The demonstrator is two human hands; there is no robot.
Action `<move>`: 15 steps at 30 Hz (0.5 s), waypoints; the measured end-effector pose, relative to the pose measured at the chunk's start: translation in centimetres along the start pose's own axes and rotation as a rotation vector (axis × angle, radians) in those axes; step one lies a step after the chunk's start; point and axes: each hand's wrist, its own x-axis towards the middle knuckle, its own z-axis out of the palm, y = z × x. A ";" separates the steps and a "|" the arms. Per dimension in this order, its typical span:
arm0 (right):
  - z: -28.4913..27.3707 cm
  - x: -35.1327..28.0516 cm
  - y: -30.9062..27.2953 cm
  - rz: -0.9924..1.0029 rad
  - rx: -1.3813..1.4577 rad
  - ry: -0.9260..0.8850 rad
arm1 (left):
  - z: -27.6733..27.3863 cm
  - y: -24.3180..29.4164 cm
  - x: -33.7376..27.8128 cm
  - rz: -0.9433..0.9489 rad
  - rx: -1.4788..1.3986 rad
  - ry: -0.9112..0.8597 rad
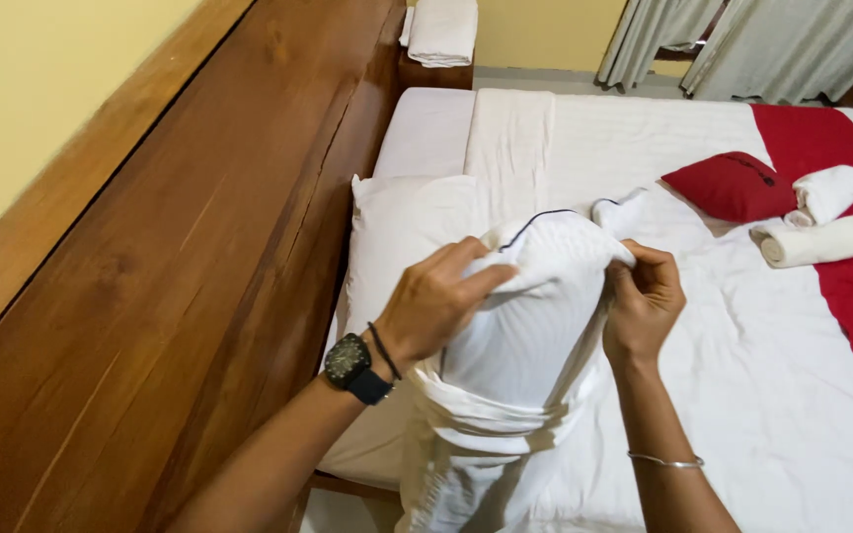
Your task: The person puts a white pillow into a white pillowcase with a blue piping trim. They insert the pillow into the case, pull the fabric over the corners, and smooth the surface to ensure a neat fit.
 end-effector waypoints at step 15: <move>3.0 -13.1 -7.7 -0.105 -0.448 -0.590 | -6.9 1.8 6.8 -0.215 -0.067 0.082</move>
